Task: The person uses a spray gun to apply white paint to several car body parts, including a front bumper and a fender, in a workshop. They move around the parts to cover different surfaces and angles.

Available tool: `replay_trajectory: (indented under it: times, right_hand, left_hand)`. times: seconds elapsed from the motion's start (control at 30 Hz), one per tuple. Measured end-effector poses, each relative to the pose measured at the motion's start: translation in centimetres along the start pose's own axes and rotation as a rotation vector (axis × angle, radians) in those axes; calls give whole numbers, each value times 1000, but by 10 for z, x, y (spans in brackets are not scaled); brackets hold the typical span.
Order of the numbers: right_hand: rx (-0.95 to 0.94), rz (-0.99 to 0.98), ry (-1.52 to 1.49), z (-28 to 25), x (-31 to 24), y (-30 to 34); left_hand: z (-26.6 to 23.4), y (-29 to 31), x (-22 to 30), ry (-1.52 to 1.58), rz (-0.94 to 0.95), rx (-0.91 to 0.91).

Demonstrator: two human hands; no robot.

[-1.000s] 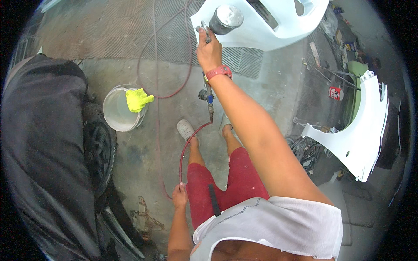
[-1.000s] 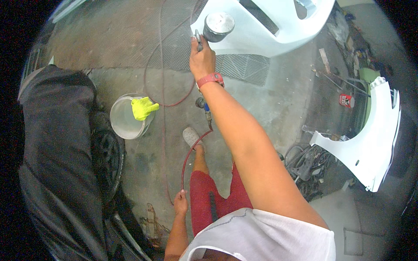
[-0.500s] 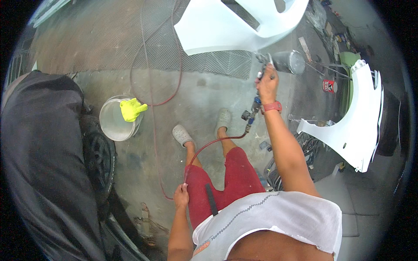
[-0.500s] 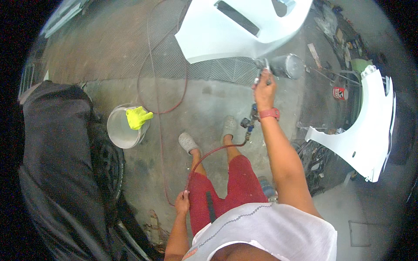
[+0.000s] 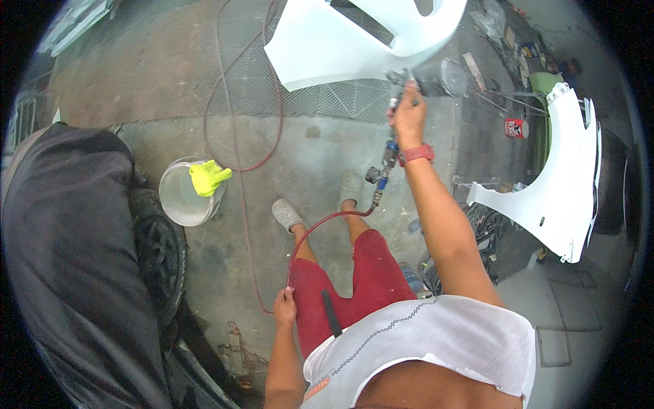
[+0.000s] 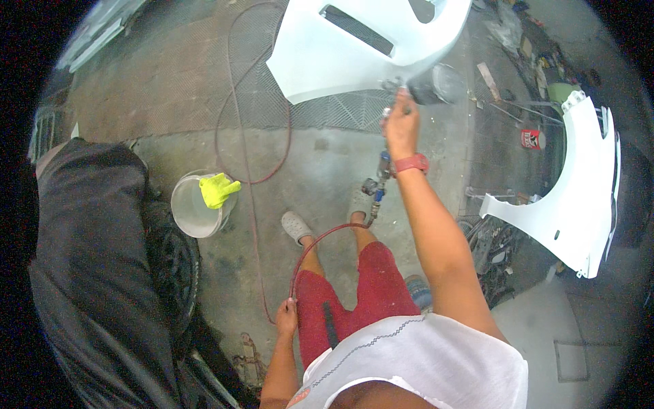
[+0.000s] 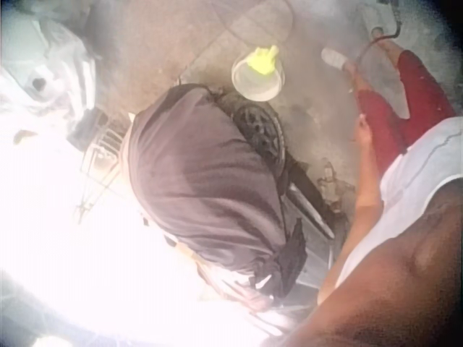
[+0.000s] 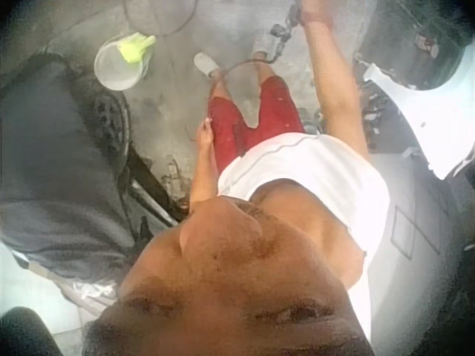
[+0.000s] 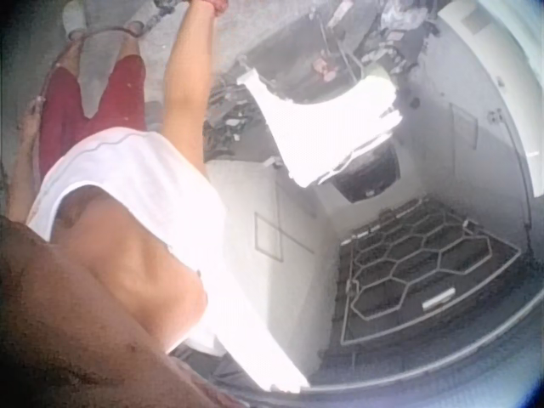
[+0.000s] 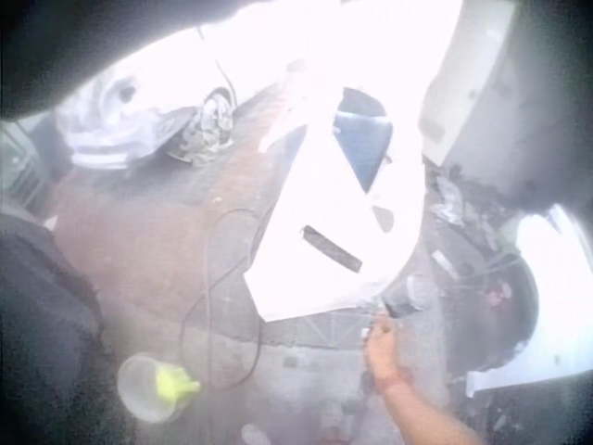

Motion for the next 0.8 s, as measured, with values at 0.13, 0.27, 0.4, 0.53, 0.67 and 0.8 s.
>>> replay_trajectory:
  times: [0.13,0.27,0.4,0.53,0.67,0.8]
  right_hand:
    - [-102,-278,94,94,-32,15]
    - [-125,-417,86,169,-70,26]
    - [-255,-299,-33,203,-92,20]
    - [-273,-171,-111,170,-95,5]
    - [-167,-59,-45,85,-78,-4]
    - [-47,5,19,-14,-68,-4]
  left_hand:
    - [-7,1,-19,-12,-31,20]
    - [-8,2,-33,-18,-92,10]
    - [-10,11,-30,33,-112,-19]
    - [-12,20,-17,55,-84,9]
    - [-10,25,-11,124,-88,9]
    - [-17,28,-14,243,-120,51]
Point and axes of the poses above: each hand's wrist, its own y-axis away from the middle knuckle, its own z-axis out of the palm, x = y × z, the point moved 9 cm from there along -y, towards the middle knuckle, and after that the axes turned 11 degrees about -z, right-handed, at the moved point
